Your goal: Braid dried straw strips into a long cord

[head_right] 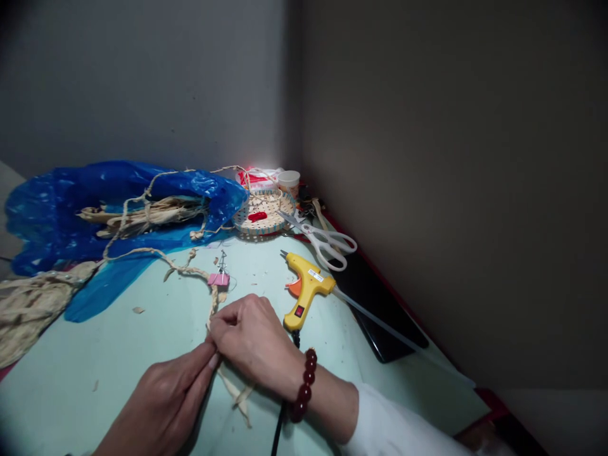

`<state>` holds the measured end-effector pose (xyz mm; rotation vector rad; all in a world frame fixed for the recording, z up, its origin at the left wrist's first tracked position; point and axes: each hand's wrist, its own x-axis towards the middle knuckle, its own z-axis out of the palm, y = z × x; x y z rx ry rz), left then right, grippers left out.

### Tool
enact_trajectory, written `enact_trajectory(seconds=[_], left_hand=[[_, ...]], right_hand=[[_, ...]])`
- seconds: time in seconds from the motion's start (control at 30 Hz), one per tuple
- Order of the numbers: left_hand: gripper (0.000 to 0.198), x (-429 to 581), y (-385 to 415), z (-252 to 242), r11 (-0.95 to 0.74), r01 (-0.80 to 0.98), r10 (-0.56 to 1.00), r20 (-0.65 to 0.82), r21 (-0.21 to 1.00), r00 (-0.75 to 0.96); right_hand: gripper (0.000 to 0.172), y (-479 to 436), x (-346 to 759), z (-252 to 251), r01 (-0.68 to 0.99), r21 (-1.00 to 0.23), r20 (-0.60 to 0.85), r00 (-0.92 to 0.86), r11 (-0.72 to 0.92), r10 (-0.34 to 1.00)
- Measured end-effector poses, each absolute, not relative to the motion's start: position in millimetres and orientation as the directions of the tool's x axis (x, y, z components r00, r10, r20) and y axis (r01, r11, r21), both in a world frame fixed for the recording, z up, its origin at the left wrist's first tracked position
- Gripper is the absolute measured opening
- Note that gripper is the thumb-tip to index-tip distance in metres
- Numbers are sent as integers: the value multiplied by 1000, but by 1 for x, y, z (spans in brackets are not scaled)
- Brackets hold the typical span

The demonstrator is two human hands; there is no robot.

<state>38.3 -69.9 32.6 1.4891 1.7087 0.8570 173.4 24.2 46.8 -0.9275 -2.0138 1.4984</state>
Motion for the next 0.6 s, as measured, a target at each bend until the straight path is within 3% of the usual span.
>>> enact_trajectory(seconds=[0.1,0.27,0.37,0.4,0.47,0.53,0.6], left_hand=[[18,39,-72,34,25,735,998,-63,677,24],[27,42,-70,48,-117,788,993,45,604,114],[21,39,-62,53,-58,757,983,169,651,-70],[17,37,-58,53,22,716,970,159,698,-184],[12,34,-50,52,179,537,946,4,824,-323],[22,31,-43,49,275,283,945,-204,919,-256],[27,28,-39,48,326,116,941,-311,938,-131]], right_hand=[[20,26,172,43,218,-970,-68,-663,105,746],[19,26,170,42,262,-962,-112,-642,79,759],[20,27,170,43,270,-957,-89,-625,108,776],[20,27,171,43,269,-957,-88,-623,107,777],[21,27,171,43,259,-961,-90,-633,101,769],[23,27,172,43,241,-964,-75,-649,111,757],[24,27,174,45,255,-954,-49,-652,158,757]])
